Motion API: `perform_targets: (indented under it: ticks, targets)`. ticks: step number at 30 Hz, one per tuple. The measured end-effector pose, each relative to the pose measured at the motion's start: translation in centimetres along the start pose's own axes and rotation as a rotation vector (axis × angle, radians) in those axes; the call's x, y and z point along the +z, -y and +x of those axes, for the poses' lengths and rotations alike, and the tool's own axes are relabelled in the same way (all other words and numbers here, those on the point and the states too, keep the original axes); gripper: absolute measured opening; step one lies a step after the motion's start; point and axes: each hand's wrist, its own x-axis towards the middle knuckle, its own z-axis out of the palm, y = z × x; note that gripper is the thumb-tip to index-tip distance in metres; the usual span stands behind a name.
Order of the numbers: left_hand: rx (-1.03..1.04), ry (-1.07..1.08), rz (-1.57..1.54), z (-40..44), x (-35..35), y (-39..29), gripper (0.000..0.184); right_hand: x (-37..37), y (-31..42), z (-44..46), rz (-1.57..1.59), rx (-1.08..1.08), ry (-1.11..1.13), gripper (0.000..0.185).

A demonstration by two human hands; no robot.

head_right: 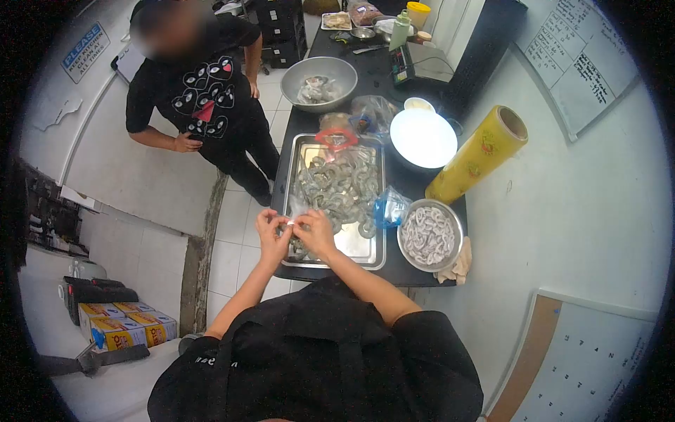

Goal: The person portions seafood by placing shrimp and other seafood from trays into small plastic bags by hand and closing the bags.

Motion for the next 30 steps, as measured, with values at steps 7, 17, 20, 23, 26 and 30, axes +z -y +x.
perform_targets:
  ticks: [7, 17, 20, 23, 26, 30]
  targets:
    - [0.235, 0.270, -0.041, 2.4, -2.8, -1.0, 0.013, -2.5, -0.9, 1.7, 0.142, -0.086, 0.242, 0.016]
    - [-0.242, 0.050, -0.616, 0.9, 0.4, 0.4, 0.012, -2.6, 2.2, 2.8, 0.044, -0.011, 0.138, 0.016]
    - [-0.094, 0.051, -0.424, 1.5, -0.8, -1.7, 0.012, -3.3, 3.0, 3.0, 0.124, 0.054, 0.157, 0.019]
    - [-0.081, 0.029, -0.384, 1.6, -1.4, -3.3, 0.010, -3.6, 3.3, 3.1, 0.133, 0.037, 0.154, 0.020]
    - [0.101, 0.037, -0.263, 1.6, -1.3, -2.5, 0.010, -3.5, 3.1, 2.9, 0.087, 0.076, 0.171, 0.017]
    - [0.174, 0.080, -0.123, 1.7, -2.4, -3.2, 0.017, -3.9, 4.4, 2.7, 0.067, 0.064, 0.132, 0.016]
